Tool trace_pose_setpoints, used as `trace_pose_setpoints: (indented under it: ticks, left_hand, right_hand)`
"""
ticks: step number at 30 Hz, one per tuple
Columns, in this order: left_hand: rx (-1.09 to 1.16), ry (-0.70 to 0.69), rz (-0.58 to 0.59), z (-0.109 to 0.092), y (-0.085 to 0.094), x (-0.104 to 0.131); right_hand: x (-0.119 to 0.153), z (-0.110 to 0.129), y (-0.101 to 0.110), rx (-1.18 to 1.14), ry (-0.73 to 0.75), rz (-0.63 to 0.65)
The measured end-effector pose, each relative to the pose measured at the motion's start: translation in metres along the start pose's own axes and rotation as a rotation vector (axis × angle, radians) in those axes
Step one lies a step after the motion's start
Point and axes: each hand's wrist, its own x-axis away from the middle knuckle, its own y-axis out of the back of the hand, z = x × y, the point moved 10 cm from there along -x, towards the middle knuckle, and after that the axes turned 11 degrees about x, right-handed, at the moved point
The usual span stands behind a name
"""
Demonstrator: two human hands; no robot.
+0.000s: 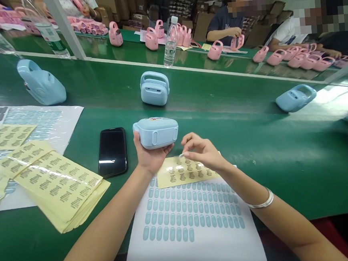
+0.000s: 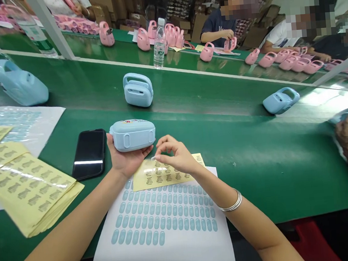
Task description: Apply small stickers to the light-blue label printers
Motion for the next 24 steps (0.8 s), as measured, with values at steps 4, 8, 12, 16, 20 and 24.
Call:
trace_pose_setpoints:
  ticks: [4,8,12,16,20,24]
  left_hand:
    - [0.015,0.038,0.079,0.002,-0.01,0.003]
    - [0.014,0.087,0.136,0.008,-0.017,0.007]
    - [-0.002,0.097,0.165,0.011,-0.018,0.007]
    - [-0.019,0.106,0.187,0.011,-0.02,0.007]
    - [-0.005,0.123,0.167,0.012,-0.018,0.006]
    - [0.002,0.116,0.162,0.011,-0.017,0.006]
  right_hand:
    - [-0.011,0.044,0.025,0.177,0.218,-0.234]
    - [-0.023,0.062,0.026,0.272,0.276,-0.259]
    - [-0.029,0.062,0.022,0.296,0.283,-0.209]
    - [-0.03,0.06,0.023,0.289,0.286,-0.182]
    - [-0.032,0.062,0.021,0.275,0.308,-0.126]
    - [-0.033,0.062,0.02,0.29,0.304,-0.142]
